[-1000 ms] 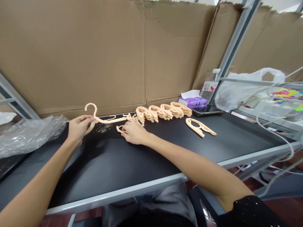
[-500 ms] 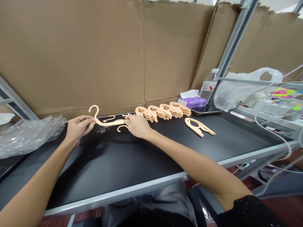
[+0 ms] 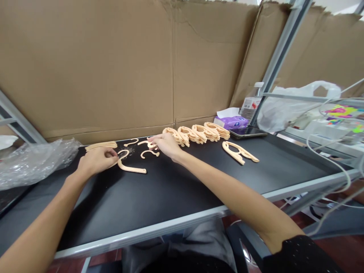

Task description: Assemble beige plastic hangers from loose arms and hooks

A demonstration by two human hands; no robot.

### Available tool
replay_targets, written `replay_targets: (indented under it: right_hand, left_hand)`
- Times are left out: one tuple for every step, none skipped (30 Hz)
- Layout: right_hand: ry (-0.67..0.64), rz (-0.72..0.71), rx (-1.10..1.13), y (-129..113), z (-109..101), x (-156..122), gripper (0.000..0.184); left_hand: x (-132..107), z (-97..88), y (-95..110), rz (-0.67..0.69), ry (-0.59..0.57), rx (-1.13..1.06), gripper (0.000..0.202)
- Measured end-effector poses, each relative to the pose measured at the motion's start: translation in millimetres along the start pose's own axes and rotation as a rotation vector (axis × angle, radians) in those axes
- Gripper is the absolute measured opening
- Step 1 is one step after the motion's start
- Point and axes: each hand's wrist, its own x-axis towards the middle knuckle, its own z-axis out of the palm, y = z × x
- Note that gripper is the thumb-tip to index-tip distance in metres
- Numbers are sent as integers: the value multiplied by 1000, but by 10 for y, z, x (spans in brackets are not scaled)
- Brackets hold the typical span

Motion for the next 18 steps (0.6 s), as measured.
replay_targets:
  right_hand:
    - [-9, 14, 22, -20, 3, -10, 26]
    - [-21, 29, 47, -38, 5, -19, 26]
    - [-35, 43, 77, -52, 8, -26, 28]
    - [-49, 56, 113, -61, 10, -30, 30]
    - [-59, 66, 151, -62, 13, -29, 32]
    - [-62, 71, 184, -56, 15, -24, 33]
    - [-51, 68, 202, -42, 17, -14, 32]
    - [-28, 58, 203, -24, 19, -1, 30]
    - [0, 45, 191, -3, 21, 13, 26]
    - [25, 34, 176, 15, 23, 25, 23]
    - [39, 31, 171, 28, 25, 33, 20]
    - [41, 36, 184, 32, 27, 36, 18]
    - [36, 51, 217, 28, 30, 34, 17]
    - [28, 69, 264, 15, 32, 27, 18]
    - [23, 85, 314, -4, 35, 16, 21]
    - [26, 95, 356, -25, 37, 5, 23]
    - [35, 99, 387, -44, 38, -5, 24]
    - [47, 98, 407, -58, 38, -12, 24]
  left_hand:
    - [-12, 7, 10, 48, -50, 102, 11]
    - [-33, 16, 37, 112, -91, 177, 7]
    - [-63, 25, 79, 180, -136, 229, 8]
    - [-102, 36, 137, 248, -155, 200, 11]
    - [-148, 47, 206, 300, -168, 144, 16]
    - [-197, 58, 282, 332, -237, 105, 21]
    - [-248, 68, 357, 354, -328, 82, 26]
    - [-297, 78, 426, 376, -461, 84, 31]
    - [-340, 87, 484, 381, -556, 96, 36]
    - [-375, 95, 527, 388, -625, 107, 41]
    - [-401, 104, 554, 403, -687, 107, 41]
    - [-418, 112, 566, 420, -729, 105, 40]
    - [-427, 121, 566, 436, -758, 100, 38]
    - [-431, 130, 557, 445, -773, 97, 36]
    - [-432, 140, 544, 443, -777, 99, 34]
    - [-431, 150, 530, 432, -767, 105, 33]
    - [-430, 161, 518, 416, -748, 112, 32]
    - [-431, 173, 509, 402, -720, 117, 31]
